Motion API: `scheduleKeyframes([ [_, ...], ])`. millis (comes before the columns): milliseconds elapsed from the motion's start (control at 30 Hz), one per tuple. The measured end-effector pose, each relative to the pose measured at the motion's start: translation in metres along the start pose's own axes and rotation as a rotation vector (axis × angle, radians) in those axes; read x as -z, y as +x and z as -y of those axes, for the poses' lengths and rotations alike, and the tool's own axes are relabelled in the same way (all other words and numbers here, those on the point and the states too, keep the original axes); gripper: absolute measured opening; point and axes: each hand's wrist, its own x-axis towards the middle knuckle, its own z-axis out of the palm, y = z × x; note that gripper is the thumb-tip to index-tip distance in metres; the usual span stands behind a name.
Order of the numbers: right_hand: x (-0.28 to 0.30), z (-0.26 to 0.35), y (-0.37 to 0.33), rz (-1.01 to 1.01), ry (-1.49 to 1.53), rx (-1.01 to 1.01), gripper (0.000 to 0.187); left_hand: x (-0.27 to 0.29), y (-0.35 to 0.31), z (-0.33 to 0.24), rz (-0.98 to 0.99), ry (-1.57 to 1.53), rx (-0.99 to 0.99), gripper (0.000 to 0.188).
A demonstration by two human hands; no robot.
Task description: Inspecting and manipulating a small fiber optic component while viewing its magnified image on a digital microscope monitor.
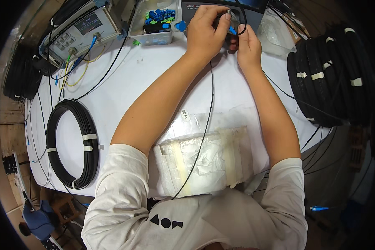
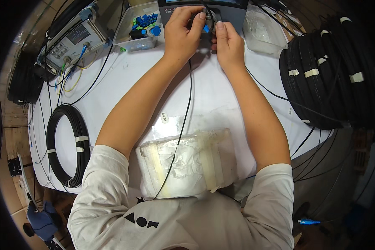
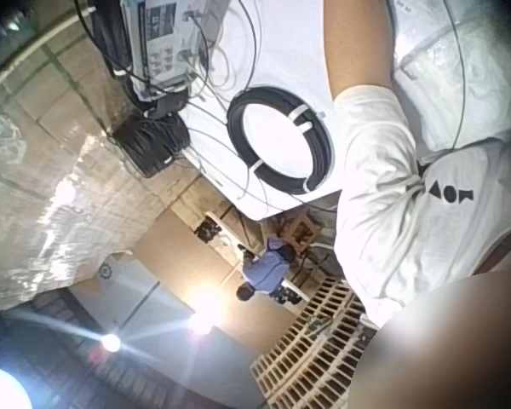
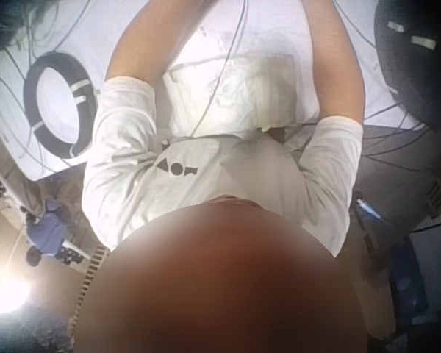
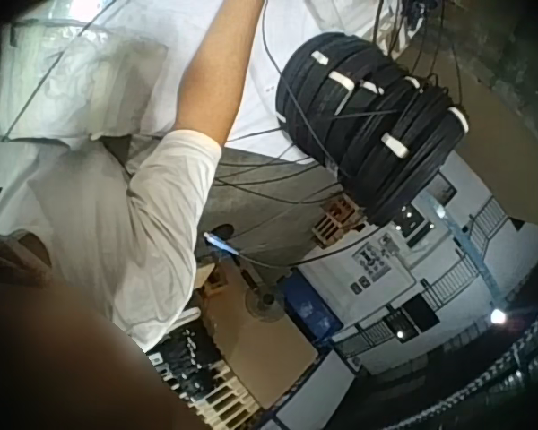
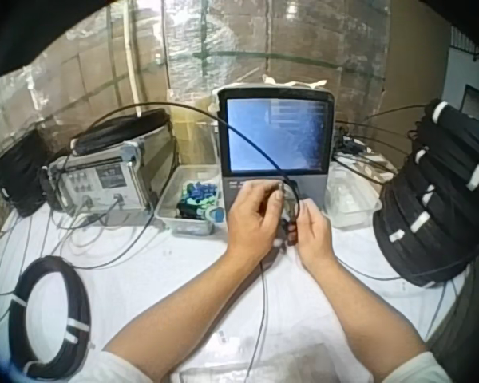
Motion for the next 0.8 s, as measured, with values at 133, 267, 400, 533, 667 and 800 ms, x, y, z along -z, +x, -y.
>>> scheduleKeyframes([
  [133, 0.0, -0.001, 0.0, 0.007, 0.013, -0.006, 0.044, 0.0, 0.0, 0.001, -0.002, 0.008, -0.018, 0.019],
  [267, 0.0, -0.001, 0.001, 0.004, 0.01, 0.027, 0.044, 0.002, 0.002, -0.002, 0.022, 0.0, 0.004, 0.019],
  [400, 0.002, -0.003, 0.001, -0.002, -0.006, 0.015, 0.045, 0.007, 0.005, -0.018, 0.082, 0.0, 0.048, 0.022],
  [533, -0.001, 0.0, 0.0, -0.001, -0.009, 0.012, 0.045, 0.009, 0.005, -0.014, 0.059, 0.01, 0.015, 0.021],
  [667, 0.0, -0.001, 0.001, -0.003, -0.006, -0.001, 0.045, 0.009, 0.005, -0.018, 0.064, 0.012, 0.029, 0.02],
  [800, 0.0, -0.001, 0.0, 0.002, 0.004, 0.003, 0.045, 0.008, 0.005, -0.019, 0.05, 0.001, 0.013, 0.019],
])
